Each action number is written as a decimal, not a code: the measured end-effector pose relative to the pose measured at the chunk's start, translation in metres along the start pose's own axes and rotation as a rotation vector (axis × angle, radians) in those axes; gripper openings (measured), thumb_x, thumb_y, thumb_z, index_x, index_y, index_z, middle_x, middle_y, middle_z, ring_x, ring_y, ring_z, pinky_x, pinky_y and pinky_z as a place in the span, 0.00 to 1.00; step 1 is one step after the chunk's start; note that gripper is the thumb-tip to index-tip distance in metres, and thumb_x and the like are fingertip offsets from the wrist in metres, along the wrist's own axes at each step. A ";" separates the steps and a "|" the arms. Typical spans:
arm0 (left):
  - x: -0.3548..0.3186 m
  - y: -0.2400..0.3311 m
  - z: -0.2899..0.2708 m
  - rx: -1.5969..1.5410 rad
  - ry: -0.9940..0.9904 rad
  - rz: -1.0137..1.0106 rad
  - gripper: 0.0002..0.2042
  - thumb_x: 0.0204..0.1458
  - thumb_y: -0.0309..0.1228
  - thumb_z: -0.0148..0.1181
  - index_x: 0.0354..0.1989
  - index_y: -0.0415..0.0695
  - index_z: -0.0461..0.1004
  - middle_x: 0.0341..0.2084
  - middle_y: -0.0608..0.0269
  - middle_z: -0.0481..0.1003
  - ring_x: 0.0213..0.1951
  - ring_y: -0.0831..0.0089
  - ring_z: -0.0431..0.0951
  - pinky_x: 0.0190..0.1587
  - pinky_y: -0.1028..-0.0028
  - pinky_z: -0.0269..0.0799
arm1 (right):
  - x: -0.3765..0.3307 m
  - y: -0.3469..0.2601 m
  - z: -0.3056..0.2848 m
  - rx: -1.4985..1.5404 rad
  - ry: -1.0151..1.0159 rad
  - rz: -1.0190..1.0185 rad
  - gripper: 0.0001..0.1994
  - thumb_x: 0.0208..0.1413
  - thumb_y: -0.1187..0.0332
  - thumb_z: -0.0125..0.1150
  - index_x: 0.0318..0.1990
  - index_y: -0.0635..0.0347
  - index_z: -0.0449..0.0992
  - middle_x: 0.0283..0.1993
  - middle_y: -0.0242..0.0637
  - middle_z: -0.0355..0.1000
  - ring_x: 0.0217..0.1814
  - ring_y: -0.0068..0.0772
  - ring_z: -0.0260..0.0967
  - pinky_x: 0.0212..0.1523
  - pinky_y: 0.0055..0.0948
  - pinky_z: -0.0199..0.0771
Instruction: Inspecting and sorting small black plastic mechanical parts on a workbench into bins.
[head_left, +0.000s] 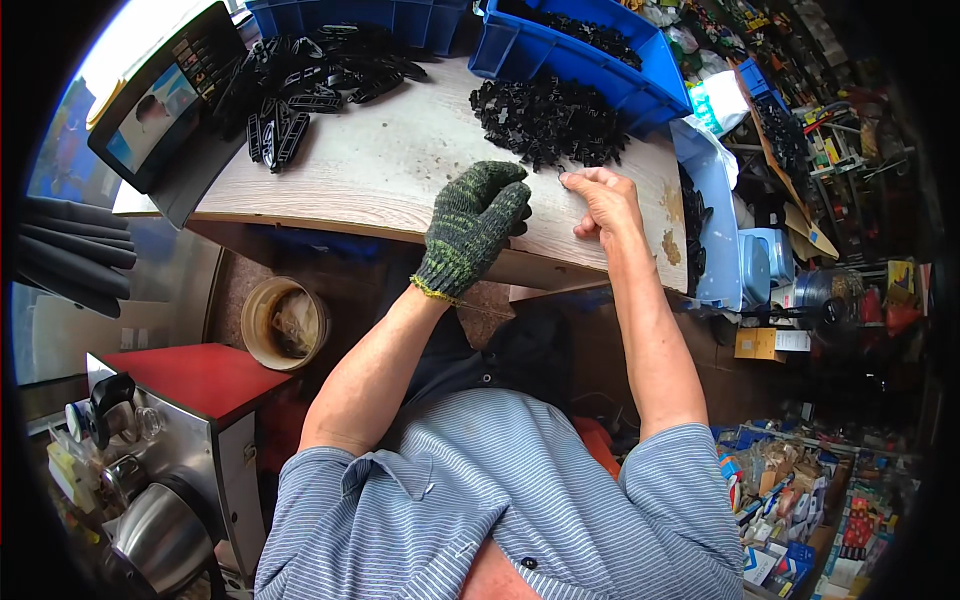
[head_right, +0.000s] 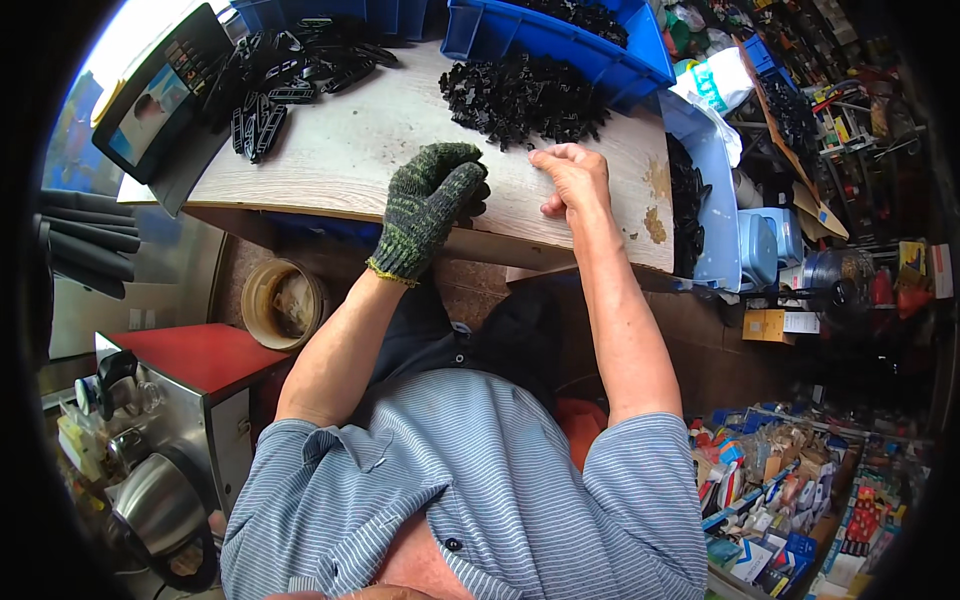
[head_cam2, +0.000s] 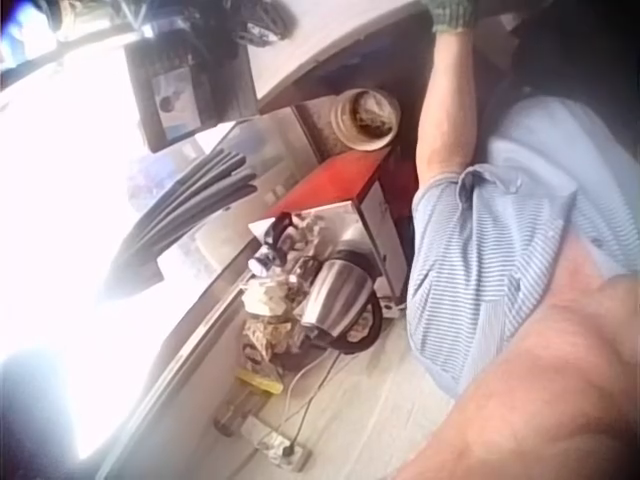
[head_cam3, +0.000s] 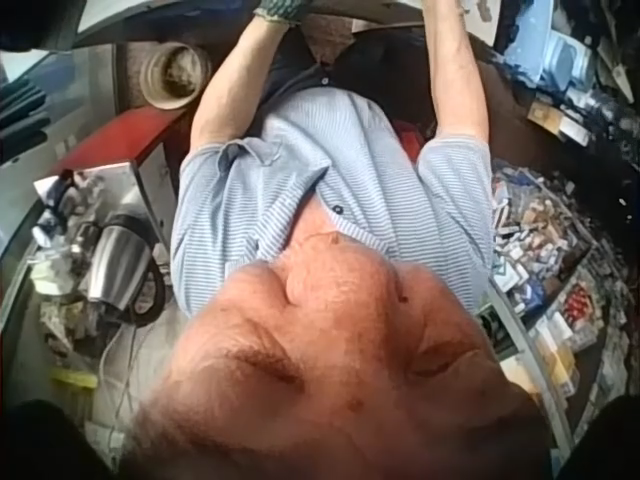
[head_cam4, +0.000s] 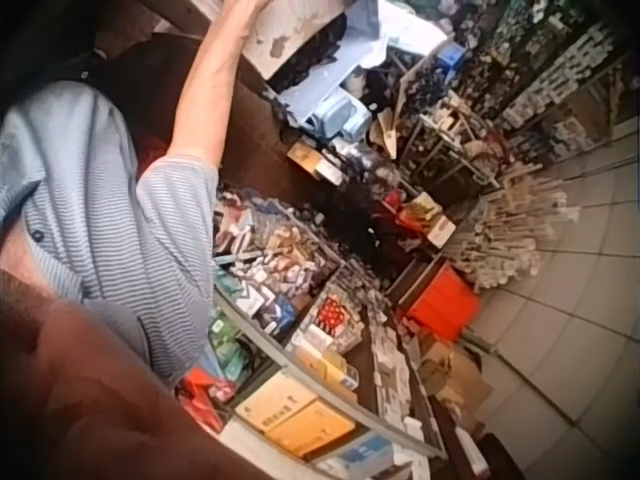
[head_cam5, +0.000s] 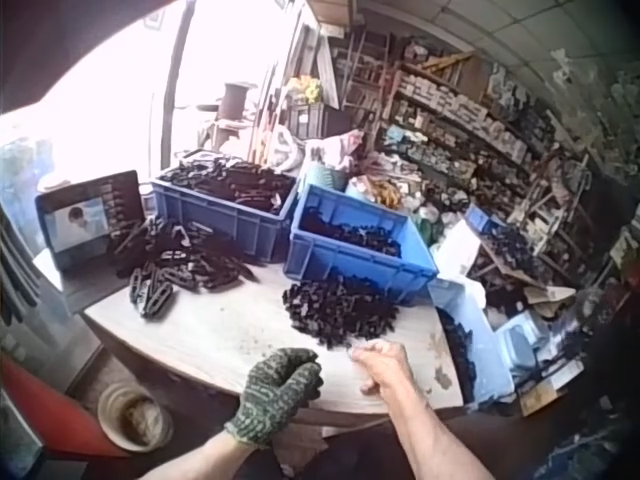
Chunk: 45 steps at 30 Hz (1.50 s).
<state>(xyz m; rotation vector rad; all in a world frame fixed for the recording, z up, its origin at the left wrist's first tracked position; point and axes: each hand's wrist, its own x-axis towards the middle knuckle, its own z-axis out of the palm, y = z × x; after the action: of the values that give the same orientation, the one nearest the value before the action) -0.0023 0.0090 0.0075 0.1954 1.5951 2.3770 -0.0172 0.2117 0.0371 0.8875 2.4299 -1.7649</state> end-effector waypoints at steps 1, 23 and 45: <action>0.000 0.000 0.001 0.002 0.004 0.001 0.13 0.61 0.31 0.60 0.51 0.38 0.74 0.33 0.59 0.80 0.32 0.74 0.81 0.31 0.76 0.76 | 0.000 -0.001 0.001 0.001 -0.004 -0.001 0.11 0.52 0.63 0.71 0.36 0.59 0.79 0.21 0.30 0.68 0.11 0.19 0.56 0.13 0.28 0.69; 0.030 0.017 0.002 0.180 -0.069 -0.151 0.15 0.56 0.38 0.57 0.31 0.36 0.79 0.19 0.56 0.78 0.21 0.69 0.80 0.25 0.70 0.76 | -0.029 0.023 0.024 0.358 -0.356 -0.284 0.09 0.59 0.65 0.64 0.39 0.61 0.77 0.16 0.24 0.65 0.11 0.14 0.55 0.16 0.23 0.73; 0.104 0.042 -0.122 1.731 0.303 0.554 0.13 0.56 0.34 0.53 0.48 0.49 0.76 0.43 0.54 0.77 0.47 0.52 0.75 0.46 0.51 0.70 | -0.031 0.034 0.028 0.538 -0.286 -0.367 0.07 0.58 0.65 0.62 0.35 0.58 0.74 0.11 0.30 0.61 0.12 0.26 0.65 0.18 0.31 0.76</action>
<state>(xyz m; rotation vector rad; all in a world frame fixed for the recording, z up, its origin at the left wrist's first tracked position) -0.1390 -0.0831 -0.0041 0.6222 3.5354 0.4686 0.0149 0.1805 0.0077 0.1603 2.0591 -2.5312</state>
